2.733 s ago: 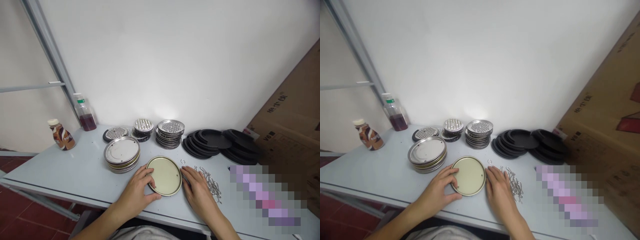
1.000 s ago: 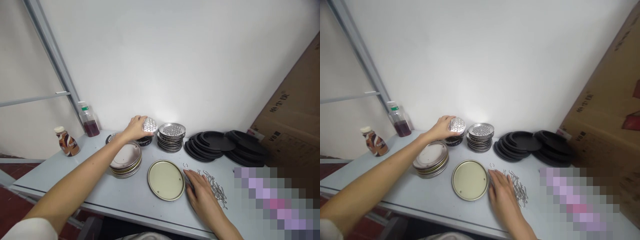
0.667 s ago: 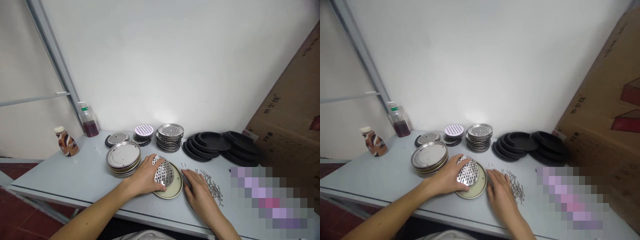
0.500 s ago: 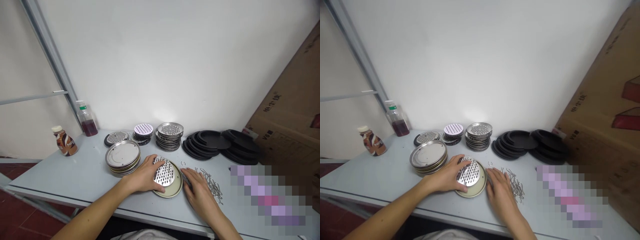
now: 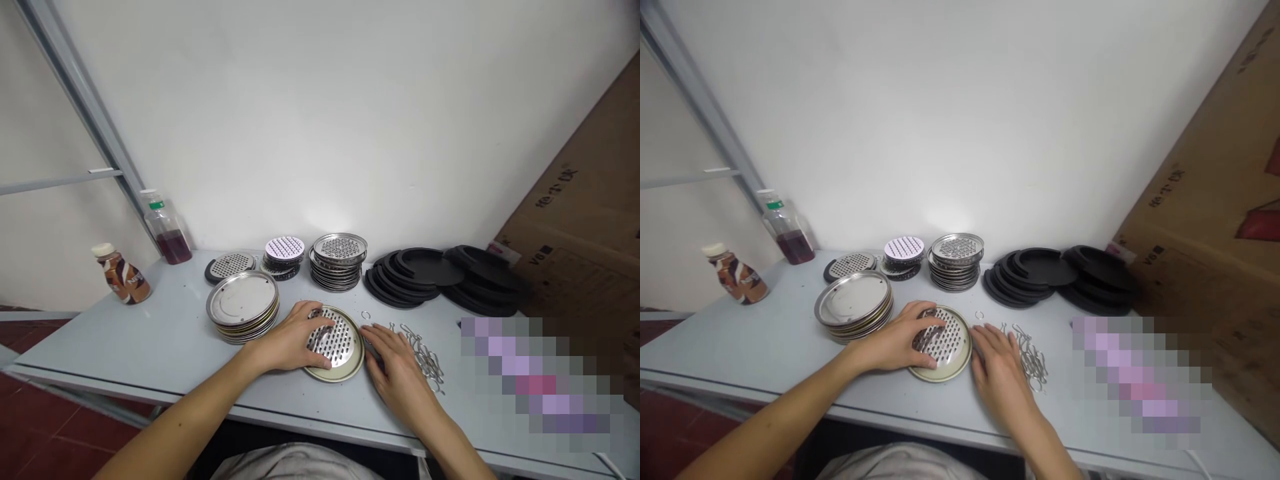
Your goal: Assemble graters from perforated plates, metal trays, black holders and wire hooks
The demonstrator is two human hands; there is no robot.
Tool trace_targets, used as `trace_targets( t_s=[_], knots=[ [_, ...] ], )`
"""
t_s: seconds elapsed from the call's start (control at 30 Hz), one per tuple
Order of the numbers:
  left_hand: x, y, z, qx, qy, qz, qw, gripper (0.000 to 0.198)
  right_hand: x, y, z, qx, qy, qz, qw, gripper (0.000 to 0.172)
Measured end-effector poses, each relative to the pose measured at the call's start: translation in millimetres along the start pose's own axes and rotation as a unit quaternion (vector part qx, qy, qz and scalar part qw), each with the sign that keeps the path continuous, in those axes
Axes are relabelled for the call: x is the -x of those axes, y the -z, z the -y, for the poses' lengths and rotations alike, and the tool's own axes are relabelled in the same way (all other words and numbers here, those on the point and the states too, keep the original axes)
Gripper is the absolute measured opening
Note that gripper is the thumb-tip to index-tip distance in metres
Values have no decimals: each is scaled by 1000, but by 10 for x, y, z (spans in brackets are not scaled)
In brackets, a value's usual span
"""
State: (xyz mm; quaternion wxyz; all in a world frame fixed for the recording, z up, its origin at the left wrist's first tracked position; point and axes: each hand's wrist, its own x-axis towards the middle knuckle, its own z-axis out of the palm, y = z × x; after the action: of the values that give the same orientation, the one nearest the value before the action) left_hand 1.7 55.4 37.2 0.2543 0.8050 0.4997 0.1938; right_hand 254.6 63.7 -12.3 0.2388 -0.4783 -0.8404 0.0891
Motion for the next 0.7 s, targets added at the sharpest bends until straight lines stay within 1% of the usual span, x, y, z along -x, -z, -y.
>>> trace_targets(
  t_s=[0.13,0.27,0.4,0.47,0.6,0.7],
  knots=[
    [-31,-27,-2,10,-16,-4,1000,75,1,3,3,-11,-2,-5,1000,42],
    [-5,-15,9,20,-13,1,1000,74,0,4,1,-15,-3,-4,1000,43],
    [62,52,11,27,-17,-28,999,56,5,3,-10,-13,-1,-6,1000,44],
    [99,86,12,22,-24,-41,999,51,12,1,-18,-13,8,-2,1000,44],
    [139,113,25,22,-26,-25,999,54,21,1,-24,-13,30,1,999,43],
    [127,111,41,29,-23,-12,999,54,16,14,-12,-13,32,7,999,44]
  ],
)
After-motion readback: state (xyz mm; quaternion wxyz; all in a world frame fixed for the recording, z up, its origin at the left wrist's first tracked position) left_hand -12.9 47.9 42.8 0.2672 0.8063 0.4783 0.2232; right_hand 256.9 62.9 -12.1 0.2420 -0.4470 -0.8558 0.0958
